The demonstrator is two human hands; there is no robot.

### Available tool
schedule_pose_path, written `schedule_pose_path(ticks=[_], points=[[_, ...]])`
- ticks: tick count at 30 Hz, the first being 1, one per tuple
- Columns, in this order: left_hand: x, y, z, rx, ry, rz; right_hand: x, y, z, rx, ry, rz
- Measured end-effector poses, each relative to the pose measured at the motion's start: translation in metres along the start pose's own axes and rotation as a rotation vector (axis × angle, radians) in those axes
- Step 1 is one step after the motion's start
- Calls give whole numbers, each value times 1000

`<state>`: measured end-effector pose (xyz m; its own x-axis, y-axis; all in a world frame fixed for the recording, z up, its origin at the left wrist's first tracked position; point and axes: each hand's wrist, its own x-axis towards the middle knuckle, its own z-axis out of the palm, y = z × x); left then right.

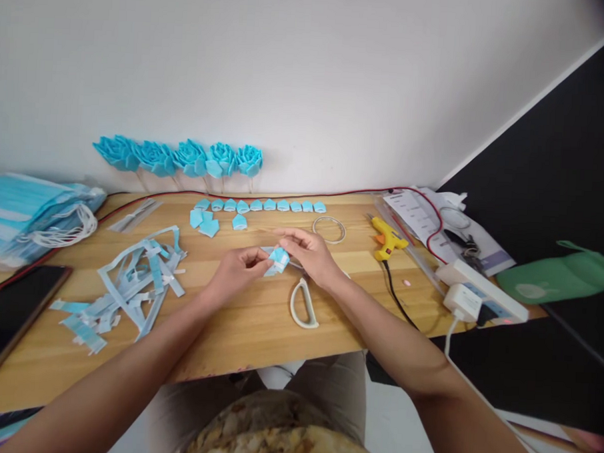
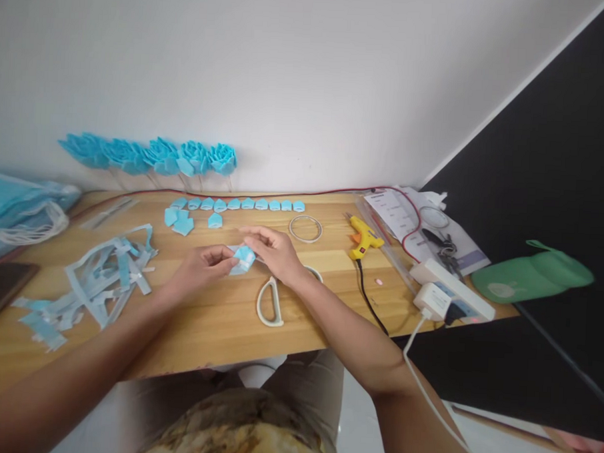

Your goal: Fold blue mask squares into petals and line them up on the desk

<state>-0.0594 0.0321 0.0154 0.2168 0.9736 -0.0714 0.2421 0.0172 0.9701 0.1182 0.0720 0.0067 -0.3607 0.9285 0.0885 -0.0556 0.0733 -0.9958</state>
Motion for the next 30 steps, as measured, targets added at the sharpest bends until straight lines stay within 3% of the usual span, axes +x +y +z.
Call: schedule_pose_path(ticks=[4,10,17,27,30], points=[[0,3,-5,-68,77,-38,3,0,-5,122,25,29],[0,3,-8,-83,148,-32,2,-1,-2,61,-111,77],[1,2,-5,-96,91,-16,3,6,0,-18,-121,18],[5,-5,-3,-61,81,3,2,-3,2,29,-100,117],[6,-1,-11,-10,66,56,4,-1,-1,-9,-64,99]])
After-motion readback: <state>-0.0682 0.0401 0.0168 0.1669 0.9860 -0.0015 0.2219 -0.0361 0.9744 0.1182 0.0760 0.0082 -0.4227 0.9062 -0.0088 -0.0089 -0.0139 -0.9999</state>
